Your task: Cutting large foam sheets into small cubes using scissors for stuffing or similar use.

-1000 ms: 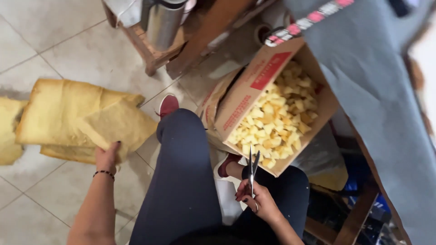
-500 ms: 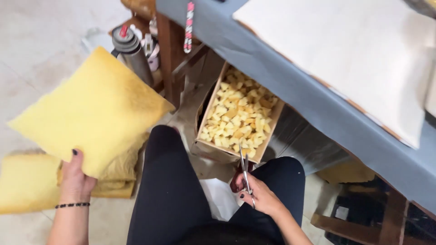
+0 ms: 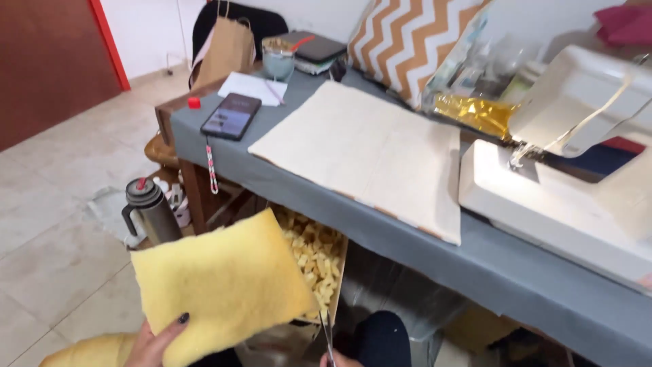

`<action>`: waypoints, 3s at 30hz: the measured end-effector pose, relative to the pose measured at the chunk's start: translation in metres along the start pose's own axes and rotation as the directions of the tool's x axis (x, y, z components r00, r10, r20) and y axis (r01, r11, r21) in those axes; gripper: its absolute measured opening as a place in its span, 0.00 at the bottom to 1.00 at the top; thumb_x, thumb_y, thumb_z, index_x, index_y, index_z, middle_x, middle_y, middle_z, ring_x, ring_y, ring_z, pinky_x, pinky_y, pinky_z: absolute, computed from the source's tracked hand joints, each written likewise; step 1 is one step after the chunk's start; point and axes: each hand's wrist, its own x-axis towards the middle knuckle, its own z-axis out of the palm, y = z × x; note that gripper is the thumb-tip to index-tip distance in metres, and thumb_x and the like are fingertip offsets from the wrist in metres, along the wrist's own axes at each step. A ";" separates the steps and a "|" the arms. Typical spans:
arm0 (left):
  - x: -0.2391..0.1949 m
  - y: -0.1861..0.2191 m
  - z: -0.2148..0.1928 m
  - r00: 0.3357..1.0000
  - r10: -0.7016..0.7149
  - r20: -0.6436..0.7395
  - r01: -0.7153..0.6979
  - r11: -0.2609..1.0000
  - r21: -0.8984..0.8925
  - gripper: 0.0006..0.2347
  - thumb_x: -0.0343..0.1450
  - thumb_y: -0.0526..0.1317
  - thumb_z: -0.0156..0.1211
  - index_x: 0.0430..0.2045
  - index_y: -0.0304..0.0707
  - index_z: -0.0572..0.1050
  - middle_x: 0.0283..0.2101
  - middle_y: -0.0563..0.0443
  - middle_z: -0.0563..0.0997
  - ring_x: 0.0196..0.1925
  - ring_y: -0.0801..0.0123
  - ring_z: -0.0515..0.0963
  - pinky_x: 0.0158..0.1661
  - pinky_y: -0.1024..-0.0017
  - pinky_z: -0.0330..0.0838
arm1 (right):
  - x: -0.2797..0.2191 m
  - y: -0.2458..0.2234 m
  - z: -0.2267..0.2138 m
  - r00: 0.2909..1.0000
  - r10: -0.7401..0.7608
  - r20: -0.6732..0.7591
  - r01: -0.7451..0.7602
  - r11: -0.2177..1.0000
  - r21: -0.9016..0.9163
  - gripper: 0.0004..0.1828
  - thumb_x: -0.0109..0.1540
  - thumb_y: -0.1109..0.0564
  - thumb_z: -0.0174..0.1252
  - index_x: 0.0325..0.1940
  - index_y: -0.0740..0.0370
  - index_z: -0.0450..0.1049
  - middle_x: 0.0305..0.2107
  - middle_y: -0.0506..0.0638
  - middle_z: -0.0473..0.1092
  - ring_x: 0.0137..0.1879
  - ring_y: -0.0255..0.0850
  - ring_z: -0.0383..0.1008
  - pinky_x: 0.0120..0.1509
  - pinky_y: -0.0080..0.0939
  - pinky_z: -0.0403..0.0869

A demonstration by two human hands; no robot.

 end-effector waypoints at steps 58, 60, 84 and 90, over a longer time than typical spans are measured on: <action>0.003 0.055 -0.018 0.598 0.678 0.428 -0.716 0.212 0.665 0.55 0.58 0.42 0.82 0.72 0.25 0.40 0.71 0.16 0.50 0.74 0.23 0.49 0.73 0.40 0.43 | -0.138 -0.199 0.019 0.621 -0.744 -0.247 0.379 0.560 -0.737 0.26 0.56 0.29 0.63 0.29 0.50 0.64 0.19 0.45 0.64 0.25 0.46 0.74 0.33 0.45 0.75; -0.025 0.089 0.029 0.530 0.551 0.645 -0.629 -0.254 0.735 0.49 0.56 0.75 0.54 0.66 0.38 0.61 0.73 0.26 0.57 0.76 0.36 0.51 0.69 0.31 0.36 | -0.138 -0.196 0.019 0.553 -0.813 -0.181 0.283 0.388 -0.877 0.30 0.54 0.27 0.66 0.36 0.54 0.70 0.22 0.42 0.64 0.27 0.38 0.68 0.35 0.39 0.69; -0.010 0.139 0.070 0.526 0.353 0.774 -0.848 0.285 0.446 0.31 0.55 0.42 0.84 0.49 0.30 0.75 0.41 0.33 0.79 0.46 0.43 0.81 0.49 0.50 0.74 | -0.167 -0.258 -0.001 0.951 -0.286 -0.119 0.150 0.762 -0.630 0.34 0.50 0.32 0.72 0.47 0.53 0.67 0.38 0.55 0.72 0.45 0.59 0.78 0.56 0.58 0.71; -0.004 0.128 0.056 0.764 0.535 0.362 -0.623 0.757 0.197 0.22 0.66 0.40 0.80 0.47 0.41 0.70 0.37 0.49 0.81 0.35 0.70 0.85 0.34 0.73 0.85 | -0.136 -0.185 -0.001 0.907 -0.370 -0.202 0.324 0.918 -0.228 0.39 0.52 0.20 0.59 0.53 0.48 0.68 0.42 0.49 0.74 0.49 0.49 0.79 0.51 0.50 0.76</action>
